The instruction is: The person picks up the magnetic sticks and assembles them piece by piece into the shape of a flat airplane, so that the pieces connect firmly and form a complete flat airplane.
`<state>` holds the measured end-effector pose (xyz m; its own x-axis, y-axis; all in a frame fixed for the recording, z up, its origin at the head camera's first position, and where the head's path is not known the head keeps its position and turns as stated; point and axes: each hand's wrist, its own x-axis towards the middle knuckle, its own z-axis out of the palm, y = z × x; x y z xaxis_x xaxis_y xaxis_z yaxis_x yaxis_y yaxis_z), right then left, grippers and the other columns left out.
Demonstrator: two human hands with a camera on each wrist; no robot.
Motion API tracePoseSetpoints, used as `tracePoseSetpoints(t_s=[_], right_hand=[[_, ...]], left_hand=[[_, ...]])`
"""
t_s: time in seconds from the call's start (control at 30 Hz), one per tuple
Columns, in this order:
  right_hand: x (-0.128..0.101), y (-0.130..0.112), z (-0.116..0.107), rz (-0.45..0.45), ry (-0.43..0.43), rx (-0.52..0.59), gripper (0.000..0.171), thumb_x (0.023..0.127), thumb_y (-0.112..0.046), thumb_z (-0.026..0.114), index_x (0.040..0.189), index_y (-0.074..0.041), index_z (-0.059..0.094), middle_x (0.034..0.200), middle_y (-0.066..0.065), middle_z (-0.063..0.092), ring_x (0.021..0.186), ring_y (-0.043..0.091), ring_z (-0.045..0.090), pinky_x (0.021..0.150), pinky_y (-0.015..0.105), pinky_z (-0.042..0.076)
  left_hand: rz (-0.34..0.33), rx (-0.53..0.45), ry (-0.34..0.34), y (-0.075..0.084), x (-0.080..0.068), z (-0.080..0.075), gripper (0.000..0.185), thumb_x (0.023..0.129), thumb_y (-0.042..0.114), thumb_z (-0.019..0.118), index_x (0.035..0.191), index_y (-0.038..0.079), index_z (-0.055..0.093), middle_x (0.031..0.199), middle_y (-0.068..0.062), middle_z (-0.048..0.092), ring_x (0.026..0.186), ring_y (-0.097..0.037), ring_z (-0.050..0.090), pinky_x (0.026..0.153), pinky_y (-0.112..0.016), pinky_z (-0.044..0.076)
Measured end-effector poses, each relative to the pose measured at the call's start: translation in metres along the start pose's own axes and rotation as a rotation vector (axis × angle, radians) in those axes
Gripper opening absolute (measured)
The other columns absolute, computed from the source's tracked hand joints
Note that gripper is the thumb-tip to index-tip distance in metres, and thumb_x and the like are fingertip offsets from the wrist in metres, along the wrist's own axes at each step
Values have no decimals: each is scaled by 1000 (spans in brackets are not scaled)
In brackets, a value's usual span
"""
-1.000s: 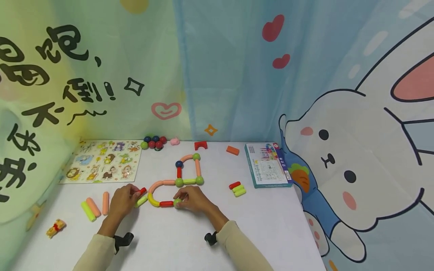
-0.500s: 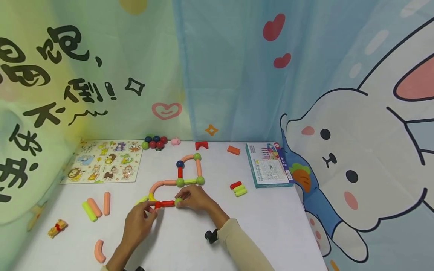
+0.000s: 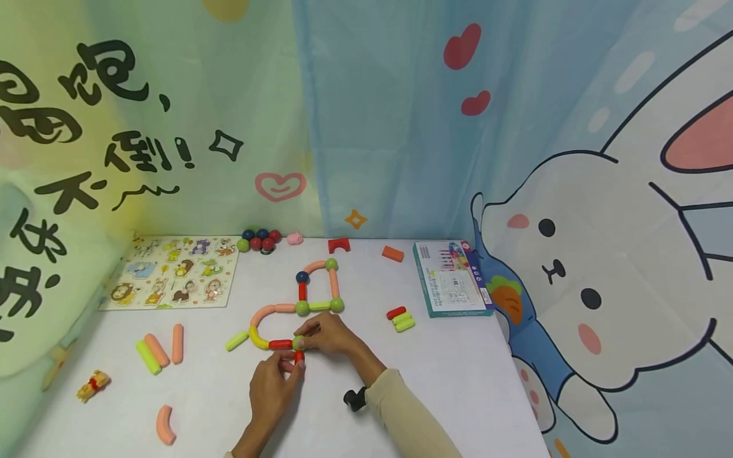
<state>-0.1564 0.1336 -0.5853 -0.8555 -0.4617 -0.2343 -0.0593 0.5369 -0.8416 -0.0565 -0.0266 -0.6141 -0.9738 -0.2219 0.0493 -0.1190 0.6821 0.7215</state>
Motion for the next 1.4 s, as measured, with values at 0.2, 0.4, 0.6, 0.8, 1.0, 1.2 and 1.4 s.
tracePoseSetpoints(t_s=[0.2,0.4,0.6,0.8,1.0,1.2,1.4], right_hand=[[-1,1,-1,1,9,-1,23,94,-16,82,116,-12,82,104,1,81,80,10,61,70,19,49],[-1,3,-2,-19,-6,26,24,94,-15,82,117,-9,81,107,4,81,83,12,64,72,20,51],[-2,5,-1,-20,2,38,23,95,-13,80,117,-9,80,108,5,78,83,12,61,72,20,49],[-3,7,5,4,16,25,21,96,-15,80,117,-14,81,104,0,76,82,8,62,74,20,51],[-4,7,10,26,28,46,21,95,-15,80,116,-17,81,103,-4,76,83,7,62,76,22,51],[-5,9,14,53,26,50,21,96,-17,80,116,-20,81,101,-9,74,85,8,63,78,21,51],[-6,9,9,26,41,46,21,95,-17,80,116,-17,81,103,-5,76,85,7,64,77,21,52]], left_hand=[[41,43,-10,-1,5,-3,21,87,26,86,104,15,80,72,11,64,74,-11,49,61,-27,35],[130,78,50,-2,39,-27,16,94,26,80,103,13,79,77,2,68,75,-17,52,62,-29,36],[244,48,132,13,123,-47,27,99,17,72,124,8,72,101,-12,76,89,-30,56,75,-40,41],[275,61,-12,24,204,-50,52,100,10,65,149,3,50,142,-20,65,123,-42,56,100,-57,45],[210,102,-286,20,255,-45,75,98,1,54,164,0,20,163,-27,43,139,-49,52,111,-62,45],[161,171,-390,12,272,-39,79,98,-3,49,166,3,11,166,-29,37,139,-49,51,115,-60,42],[251,254,-251,13,261,-35,64,97,9,67,156,4,42,146,-31,47,132,-47,53,107,-60,49]])
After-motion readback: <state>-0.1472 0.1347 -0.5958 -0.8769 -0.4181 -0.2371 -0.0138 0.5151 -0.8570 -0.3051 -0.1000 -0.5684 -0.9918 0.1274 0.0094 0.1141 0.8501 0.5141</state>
